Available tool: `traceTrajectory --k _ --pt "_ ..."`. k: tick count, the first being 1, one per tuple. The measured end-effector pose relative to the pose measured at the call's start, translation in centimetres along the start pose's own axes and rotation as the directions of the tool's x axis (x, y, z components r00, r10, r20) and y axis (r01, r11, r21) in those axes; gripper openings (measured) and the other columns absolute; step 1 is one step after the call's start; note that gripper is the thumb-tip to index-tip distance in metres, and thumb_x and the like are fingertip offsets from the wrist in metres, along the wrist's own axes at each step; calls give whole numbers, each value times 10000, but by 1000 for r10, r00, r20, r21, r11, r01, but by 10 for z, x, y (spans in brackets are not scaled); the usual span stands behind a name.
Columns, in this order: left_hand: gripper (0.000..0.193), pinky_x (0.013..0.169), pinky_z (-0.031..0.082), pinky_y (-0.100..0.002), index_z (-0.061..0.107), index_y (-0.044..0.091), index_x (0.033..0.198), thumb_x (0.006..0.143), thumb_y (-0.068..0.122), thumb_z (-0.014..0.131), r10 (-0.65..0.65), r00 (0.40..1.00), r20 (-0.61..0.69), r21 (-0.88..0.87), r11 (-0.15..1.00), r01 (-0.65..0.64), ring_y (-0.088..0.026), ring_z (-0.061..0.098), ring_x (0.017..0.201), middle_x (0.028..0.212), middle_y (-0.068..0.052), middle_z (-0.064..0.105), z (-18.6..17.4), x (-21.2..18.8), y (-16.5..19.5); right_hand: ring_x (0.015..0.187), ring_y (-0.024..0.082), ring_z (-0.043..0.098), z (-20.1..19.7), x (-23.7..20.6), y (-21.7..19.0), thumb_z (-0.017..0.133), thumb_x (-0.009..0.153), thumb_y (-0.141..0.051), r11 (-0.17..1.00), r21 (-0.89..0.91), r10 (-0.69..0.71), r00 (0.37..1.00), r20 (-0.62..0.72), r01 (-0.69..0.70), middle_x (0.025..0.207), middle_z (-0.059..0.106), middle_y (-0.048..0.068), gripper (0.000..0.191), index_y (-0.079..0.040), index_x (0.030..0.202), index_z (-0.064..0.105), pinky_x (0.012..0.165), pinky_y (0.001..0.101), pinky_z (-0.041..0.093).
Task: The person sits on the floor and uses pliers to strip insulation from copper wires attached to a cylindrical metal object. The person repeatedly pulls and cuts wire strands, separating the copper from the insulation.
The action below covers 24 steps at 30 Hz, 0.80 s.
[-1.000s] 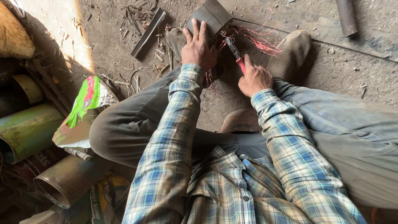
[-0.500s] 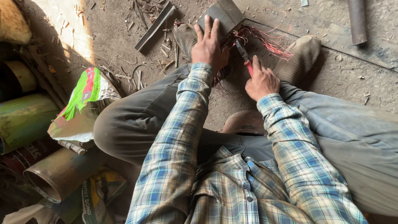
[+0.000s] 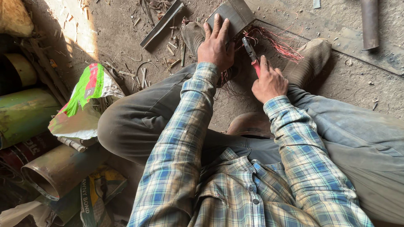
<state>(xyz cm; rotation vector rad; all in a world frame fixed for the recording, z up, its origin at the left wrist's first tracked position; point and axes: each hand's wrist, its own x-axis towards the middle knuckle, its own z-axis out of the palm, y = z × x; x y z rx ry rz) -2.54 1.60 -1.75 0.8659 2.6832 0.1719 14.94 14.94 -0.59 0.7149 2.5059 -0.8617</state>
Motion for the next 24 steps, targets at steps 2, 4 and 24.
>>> traceTrajectory --k 2,4,24 --pt "769 972 586 -455 348 196 1575 915 404 686 5 1000 -3 19 1000 -5 -495 375 1453 1660 -153 287 -1 0 1 1116 399 640 -1 1 -2 607 837 -111 999 -19 29 999 36 -28 1377 619 167 780 -40 1573 360 919 546 524" --pt "771 972 574 -463 345 197 1568 907 409 679 -21 999 39 30 999 20 -483 362 1460 1657 -144 283 -1 -1 2 1155 379 639 -3 2 -4 595 885 -133 996 -41 79 992 102 -75 1289 666 176 782 -63 1619 334 967 538 522" --pt "744 1216 227 -607 404 244 1522 902 560 668 -141 982 -124 -83 988 132 -320 256 1528 1638 -5 329 -8 75 23 1022 537 644 35 -70 8 635 833 -151 964 162 156 943 293 -210 1029 679 350 406 -59 1213 529 927 599 494"
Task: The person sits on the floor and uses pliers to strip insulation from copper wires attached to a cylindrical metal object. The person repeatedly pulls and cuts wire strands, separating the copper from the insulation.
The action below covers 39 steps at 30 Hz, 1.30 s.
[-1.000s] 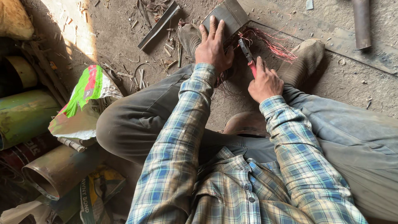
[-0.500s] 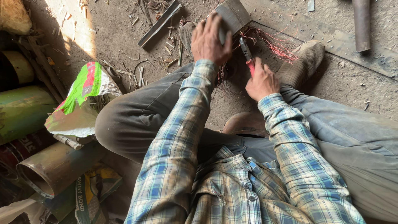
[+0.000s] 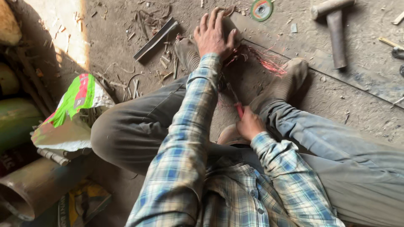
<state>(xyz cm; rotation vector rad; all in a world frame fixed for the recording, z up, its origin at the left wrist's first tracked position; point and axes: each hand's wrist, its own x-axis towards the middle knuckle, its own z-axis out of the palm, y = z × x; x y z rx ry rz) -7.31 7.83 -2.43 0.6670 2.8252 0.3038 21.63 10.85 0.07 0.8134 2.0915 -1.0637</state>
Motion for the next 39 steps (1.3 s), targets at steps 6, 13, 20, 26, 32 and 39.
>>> traceTrajectory --k 6,13,20,26,32,39 --pt "446 1100 389 -507 522 152 1348 970 336 671 166 964 -208 -203 957 -208 -285 581 1212 1311 -105 644 -2 -60 -34 1044 473 655 -4 -46 -10 601 795 -194 998 -63 -13 1000 11 14 1156 680 253 460 -77 1232 521 893 581 490" --pt "411 948 496 -460 682 77 1232 835 137 591 653 754 -71 -151 740 -655 -260 710 871 928 -94 737 28 -124 -27 1054 452 679 -58 -51 3 598 871 -309 995 -49 90 994 59 -87 1082 728 230 309 -115 1104 657 918 548 525" --pt "262 834 586 -452 727 176 1114 972 273 530 426 407 808 -45 734 -678 -304 732 892 950 -114 758 42 -156 -21 1055 483 659 -97 -37 2 545 876 -268 987 -107 113 990 -86 -122 1099 704 261 448 -163 1308 591 913 575 502" --pt "311 816 577 -498 722 116 1052 1002 390 581 478 576 663 -184 850 -494 -394 711 867 878 -180 732 12 -149 -8 1115 468 634 -75 14 -30 525 841 -226 995 -95 20 998 -55 -25 1188 687 240 495 -134 1326 560 941 579 487" --pt "382 877 587 -449 699 114 1225 874 249 634 334 844 420 -506 858 -88 -387 722 938 1006 -199 749 26 -139 -20 1145 474 625 -59 38 -48 535 844 -175 988 -154 -4 991 -132 -17 1225 676 250 585 -95 1420 471 955 589 476" --pt "449 1032 527 -400 677 93 1293 896 298 635 3 917 399 -621 737 268 -331 703 1138 1202 -179 732 55 -119 -23 1162 452 628 -53 46 -59 575 863 -187 963 -258 29 983 -183 -76 1290 653 236 659 -96 1499 430 970 564 481"
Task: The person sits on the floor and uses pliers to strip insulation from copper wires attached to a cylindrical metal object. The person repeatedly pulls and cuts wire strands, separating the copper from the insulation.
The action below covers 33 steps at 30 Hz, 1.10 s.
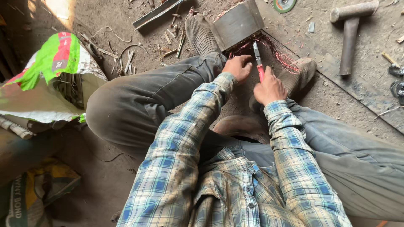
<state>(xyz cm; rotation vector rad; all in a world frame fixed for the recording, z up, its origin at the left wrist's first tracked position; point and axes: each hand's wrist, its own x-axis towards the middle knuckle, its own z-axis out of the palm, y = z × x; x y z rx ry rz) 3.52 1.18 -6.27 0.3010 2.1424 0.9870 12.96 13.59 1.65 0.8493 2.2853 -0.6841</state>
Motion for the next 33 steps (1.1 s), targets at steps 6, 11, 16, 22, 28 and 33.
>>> traceTrajectory --k 6,11,16,22,28,33 --pt "449 1037 522 -386 686 91 1283 891 303 634 -8 999 33 -49 999 10 -334 699 1147 1212 -169 730 2 2 -1 1140 437 643 5 -2 -3 598 857 -178 999 -25 -37 997 -63 35 1316 653 217 707 -97 1531 399 947 563 490" --pt "437 1028 521 -393 692 88 1271 890 292 630 6 1000 15 -30 1000 -5 -343 694 1140 1200 -171 730 2 1 -3 1112 442 656 2 -5 -7 601 870 -178 996 -83 -50 996 -75 44 1254 679 228 613 -68 1456 458 918 576 504" --pt "428 1020 529 -400 697 82 1260 896 294 620 26 1000 5 -28 999 -26 -350 700 1129 1185 -178 735 0 -1 -4 1086 439 664 3 -3 -8 601 851 -167 989 -133 -71 992 -100 58 1203 694 223 567 -49 1392 478 883 590 504" --pt "418 1026 527 -389 692 88 1263 897 280 628 -6 999 -36 -70 998 3 -343 696 1144 1194 -172 734 1 -1 -5 1070 451 669 11 5 -1 597 860 -165 987 -147 -82 988 -129 63 1159 703 248 567 -26 1397 479 903 583 502" --pt "386 1031 512 -395 716 110 1228 888 273 635 -71 983 -170 -48 997 63 -351 691 1131 1178 -177 731 -6 -5 1 1085 461 659 8 1 3 587 891 -195 998 -59 16 1000 -17 -17 1142 701 247 404 -94 1282 571 943 570 492" --pt "320 1032 557 -386 735 130 1189 930 258 599 -101 960 -261 -27 995 97 -332 726 1116 1145 -182 751 -11 -13 14 1075 461 666 13 -39 21 580 875 -189 998 -7 62 993 101 -62 1126 704 242 354 -111 1220 592 929 556 508"
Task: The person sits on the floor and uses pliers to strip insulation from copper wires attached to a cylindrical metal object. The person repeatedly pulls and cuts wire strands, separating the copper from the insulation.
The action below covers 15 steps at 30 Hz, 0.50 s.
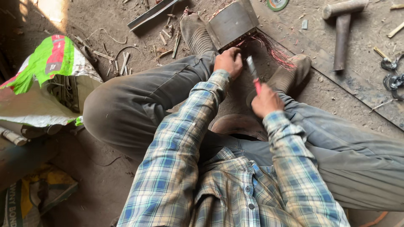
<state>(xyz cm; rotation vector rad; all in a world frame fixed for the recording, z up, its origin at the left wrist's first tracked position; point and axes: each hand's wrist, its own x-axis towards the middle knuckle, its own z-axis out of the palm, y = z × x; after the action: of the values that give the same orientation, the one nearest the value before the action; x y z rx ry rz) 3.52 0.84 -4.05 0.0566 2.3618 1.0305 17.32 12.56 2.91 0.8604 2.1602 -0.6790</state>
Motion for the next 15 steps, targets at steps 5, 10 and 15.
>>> traceTrajectory --k 5,10,15 --pt "273 940 513 -438 752 187 1128 920 213 578 174 966 191 391 889 -237 -310 638 1132 1230 -100 678 -23 -16 4 1074 461 663 16 -29 -1 564 879 -216 998 7 -64 998 4 64 1113 711 248 351 -101 1209 598 932 570 500" --pt "487 946 382 -486 680 195 1201 737 333 635 365 926 101 501 785 -364 -291 545 1089 1067 -100 686 -38 -22 17 1073 476 648 21 -33 0 543 844 -225 999 -13 -42 998 46 43 1117 703 262 423 -127 1253 593 942 589 476" --pt "395 975 312 -526 642 195 1215 890 415 601 195 954 228 511 810 -288 -295 529 1141 1026 -31 727 -22 -21 25 1101 471 630 30 -33 31 575 801 -220 999 4 -48 989 139 48 1126 692 254 364 -125 1142 660 937 579 483"
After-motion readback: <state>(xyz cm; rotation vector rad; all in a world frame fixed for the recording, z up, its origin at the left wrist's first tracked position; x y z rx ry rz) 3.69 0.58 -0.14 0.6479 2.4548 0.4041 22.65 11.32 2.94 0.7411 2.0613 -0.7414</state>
